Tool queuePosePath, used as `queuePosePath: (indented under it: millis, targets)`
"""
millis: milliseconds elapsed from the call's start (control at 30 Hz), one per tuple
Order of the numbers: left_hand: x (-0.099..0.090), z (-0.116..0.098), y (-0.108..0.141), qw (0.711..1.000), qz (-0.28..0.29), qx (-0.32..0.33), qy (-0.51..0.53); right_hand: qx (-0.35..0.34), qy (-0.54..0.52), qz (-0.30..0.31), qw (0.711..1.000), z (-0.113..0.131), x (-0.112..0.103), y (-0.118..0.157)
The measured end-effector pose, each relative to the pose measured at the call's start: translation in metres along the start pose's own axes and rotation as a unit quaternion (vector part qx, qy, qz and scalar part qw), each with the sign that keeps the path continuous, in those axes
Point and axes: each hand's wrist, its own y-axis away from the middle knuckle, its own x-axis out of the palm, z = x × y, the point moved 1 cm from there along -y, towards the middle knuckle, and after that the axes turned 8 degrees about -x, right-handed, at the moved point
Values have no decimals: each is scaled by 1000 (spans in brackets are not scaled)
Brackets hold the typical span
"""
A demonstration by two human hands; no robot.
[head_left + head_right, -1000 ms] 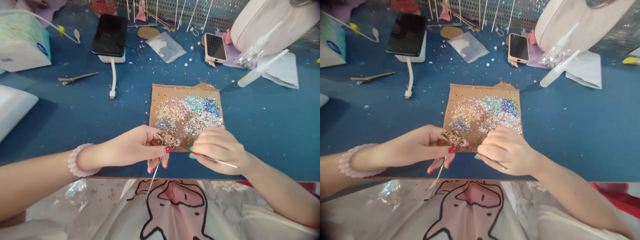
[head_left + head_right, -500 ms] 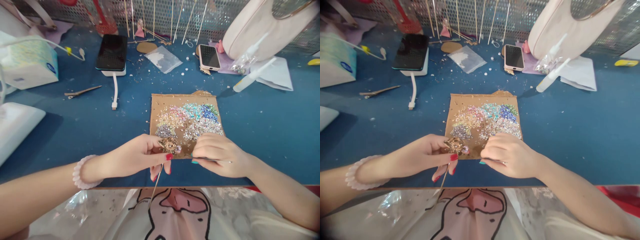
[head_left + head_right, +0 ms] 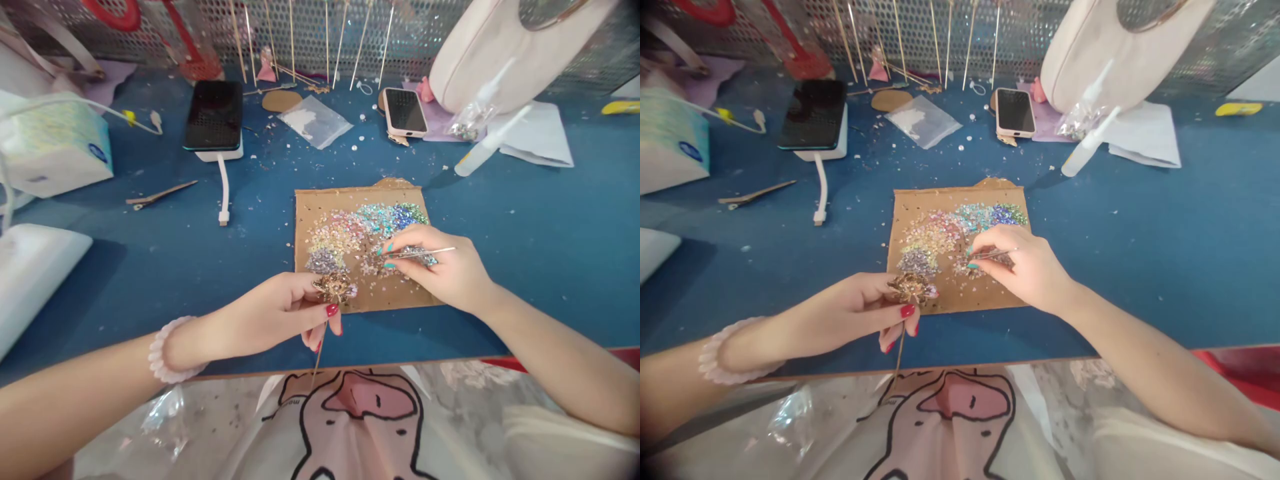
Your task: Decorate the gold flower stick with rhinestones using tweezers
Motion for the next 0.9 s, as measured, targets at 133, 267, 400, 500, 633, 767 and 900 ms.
queuePosePath:
  millis: [133, 267, 400, 500, 633, 767, 900]
  targets:
    - [-2, 7, -3, 1000, 16, 23, -2, -15, -1, 35, 999, -7, -8, 0]
    - [-3, 10, -5, 999, 29, 36, 1, -27, 6, 63, 998, -13, -19, -1]
    - [-3, 10, -3, 999, 24, 33, -1, -30, 15, 79, 996, -16, -25, 0]
    - [-3, 9, -3, 999, 24, 35, 0, -32, 16, 103, 994, -15, -27, -1]
    - [-3, 9, -5, 999, 29, 35, 8, -29, 13, 121, 992, -13, -29, -1]
    - [-3, 9, -5, 999, 26, 37, 22, -26, 13, 128, 991, -11, -30, -1]
    - [-2, 8, -4, 998, 28, 40, 26, -23, 26, 120, 992, -11, -30, 0]
